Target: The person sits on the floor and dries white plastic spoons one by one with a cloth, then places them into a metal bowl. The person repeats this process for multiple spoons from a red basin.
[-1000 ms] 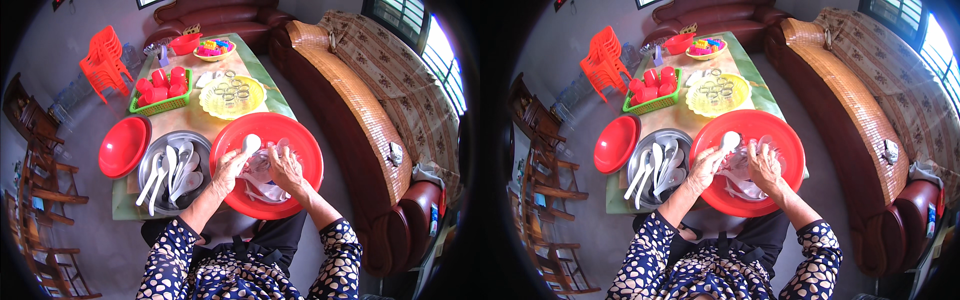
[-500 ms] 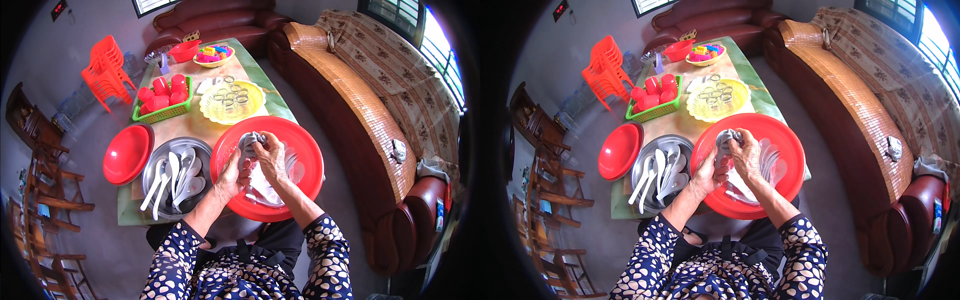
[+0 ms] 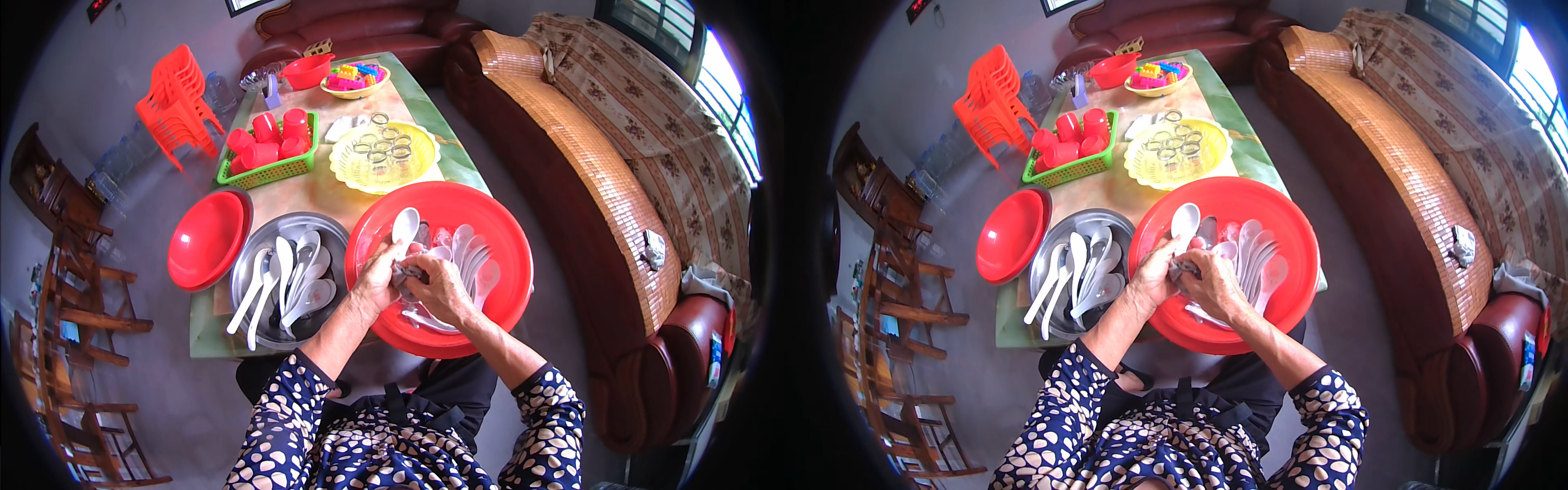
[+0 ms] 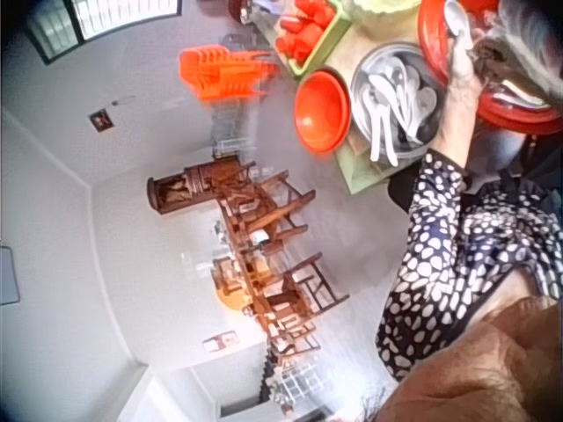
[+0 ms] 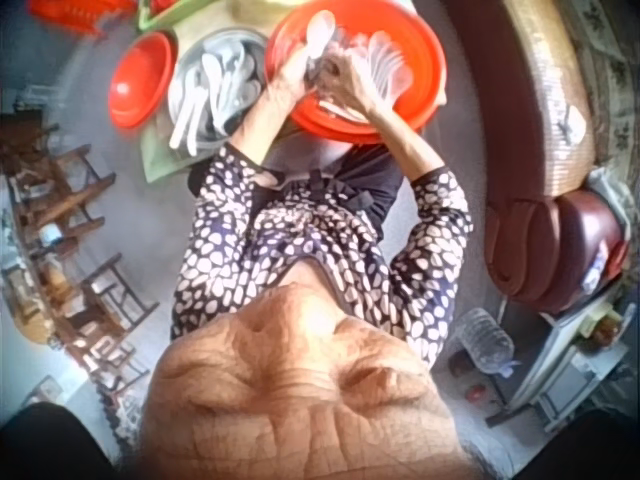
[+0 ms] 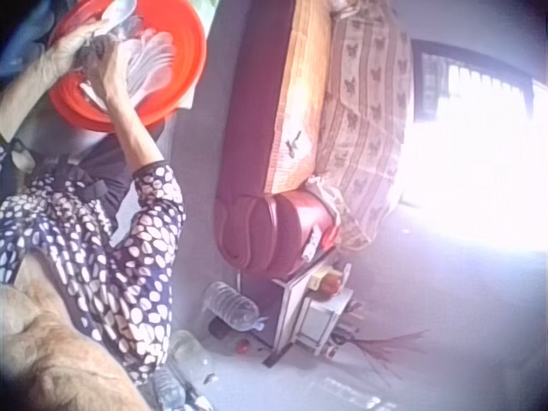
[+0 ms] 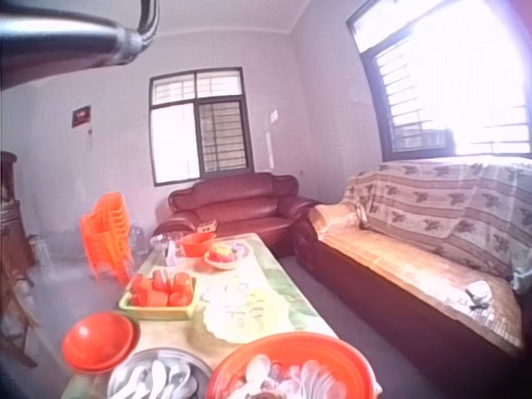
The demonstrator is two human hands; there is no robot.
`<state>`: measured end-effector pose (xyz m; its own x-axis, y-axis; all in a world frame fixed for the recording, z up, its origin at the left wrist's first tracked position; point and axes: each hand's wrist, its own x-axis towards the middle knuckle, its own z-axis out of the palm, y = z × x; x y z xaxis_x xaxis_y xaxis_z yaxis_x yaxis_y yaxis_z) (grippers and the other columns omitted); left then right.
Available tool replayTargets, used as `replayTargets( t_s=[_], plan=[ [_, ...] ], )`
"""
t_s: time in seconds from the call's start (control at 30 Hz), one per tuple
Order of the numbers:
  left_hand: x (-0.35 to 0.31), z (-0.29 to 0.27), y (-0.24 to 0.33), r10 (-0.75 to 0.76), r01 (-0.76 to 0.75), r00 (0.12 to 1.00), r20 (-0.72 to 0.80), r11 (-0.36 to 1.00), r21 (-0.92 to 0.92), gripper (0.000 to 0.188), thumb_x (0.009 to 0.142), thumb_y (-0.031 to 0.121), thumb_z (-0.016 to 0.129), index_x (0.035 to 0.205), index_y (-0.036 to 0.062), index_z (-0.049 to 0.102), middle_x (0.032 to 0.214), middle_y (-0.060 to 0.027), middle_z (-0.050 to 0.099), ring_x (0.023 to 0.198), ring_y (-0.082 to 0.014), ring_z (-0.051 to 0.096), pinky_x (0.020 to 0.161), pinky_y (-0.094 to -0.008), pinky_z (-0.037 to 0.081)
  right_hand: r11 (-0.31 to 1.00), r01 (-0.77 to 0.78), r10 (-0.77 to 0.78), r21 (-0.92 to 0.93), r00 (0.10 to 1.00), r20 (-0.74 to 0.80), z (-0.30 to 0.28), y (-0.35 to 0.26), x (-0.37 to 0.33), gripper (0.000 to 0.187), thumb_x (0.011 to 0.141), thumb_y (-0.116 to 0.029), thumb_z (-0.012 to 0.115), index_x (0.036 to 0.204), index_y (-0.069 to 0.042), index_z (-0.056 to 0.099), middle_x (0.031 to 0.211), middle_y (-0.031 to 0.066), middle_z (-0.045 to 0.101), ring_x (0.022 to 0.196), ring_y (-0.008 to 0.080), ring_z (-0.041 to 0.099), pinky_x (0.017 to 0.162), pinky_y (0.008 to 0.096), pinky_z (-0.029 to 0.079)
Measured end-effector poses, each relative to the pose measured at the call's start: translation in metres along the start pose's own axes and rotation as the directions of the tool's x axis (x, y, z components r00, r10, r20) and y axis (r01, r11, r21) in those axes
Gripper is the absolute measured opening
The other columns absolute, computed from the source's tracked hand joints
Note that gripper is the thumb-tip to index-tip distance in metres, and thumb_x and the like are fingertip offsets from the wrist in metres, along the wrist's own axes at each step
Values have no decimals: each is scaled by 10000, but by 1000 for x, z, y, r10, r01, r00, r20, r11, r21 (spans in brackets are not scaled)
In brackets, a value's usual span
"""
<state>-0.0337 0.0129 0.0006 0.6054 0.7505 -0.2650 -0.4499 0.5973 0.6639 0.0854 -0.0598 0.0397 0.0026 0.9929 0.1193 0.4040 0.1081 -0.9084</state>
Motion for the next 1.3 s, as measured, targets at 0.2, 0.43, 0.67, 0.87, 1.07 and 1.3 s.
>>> replayTargets(
  t_s=[0.2, 0.43, 0.67, 0.87, 1.07, 1.3],
  plan=[
    [-2, 12, -2, 199, -153, 976, -86, 914, 376, 224, 926, 153, 456, 1124, 74, 523, 843, -21, 580, 714, -86, 511, 651, -244, 482, 886, 233, -124, -400, 952, 279, -22, 30, -20, 214, 714, -144, 637, 907, -53, 632, 728, 188, 618, 736, 332, 630, 671, 428, 494],
    [2, 7, -10, 388, -375, 910, 145, 625, 685, 195, 933, 168, 440, 1035, 60, 566, 778, 12, 548, 679, -61, 495, 591, -201, 418, 819, 90, -249, -566, 946, -209, -44, 5, -4, 435, 758, -171, 658, 1151, -52, 514, 925, 161, 582, 830, 313, 581, 691, 395, 471],
    [-6, 18, -12, 338, -321, 929, 152, 531, 784, 351, 945, 323, 459, 860, 16, 604, 617, -5, 539, 559, -64, 479, 537, -224, 392, 914, 273, -357, -301, 892, -277, -51, 10, 21, 104, 770, -3, 572, 865, -24, 605, 714, 164, 576, 672, 324, 600, 572, 370, 460],
    [-12, 9, -14, 247, -216, 961, 126, 379, 900, 370, 919, 351, 499, 840, -4, 570, 666, -68, 573, 587, -155, 552, 560, -276, 428, 971, 180, -234, -156, 841, -489, -92, 25, 26, 111, 834, -59, 554, 743, 5, 547, 543, 74, 422, 493, 92, 394, 452, 283, 344],
    [-26, 41, -15, 683, -250, 579, 445, -372, 894, 442, 773, 286, 670, 1132, 66, 533, 927, -95, 568, 976, -295, 514, 770, -390, 417, 977, 72, -160, -202, 871, -465, -101, 36, 19, 165, 865, -109, 555, 751, 9, 571, 527, 25, 407, 503, 58, 362, 448, 280, 323],
    [-23, 36, -18, 619, -396, 667, 415, -176, 901, 164, 799, 198, 630, 722, 55, 609, 648, -116, 588, 611, -291, 592, 546, -391, 458, 994, -34, 65, 102, 947, -314, -82, 9, 5, 169, 884, -147, 557, 883, -1, 641, 645, -1, 569, 572, 44, 473, 513, 211, 371]
  ],
)
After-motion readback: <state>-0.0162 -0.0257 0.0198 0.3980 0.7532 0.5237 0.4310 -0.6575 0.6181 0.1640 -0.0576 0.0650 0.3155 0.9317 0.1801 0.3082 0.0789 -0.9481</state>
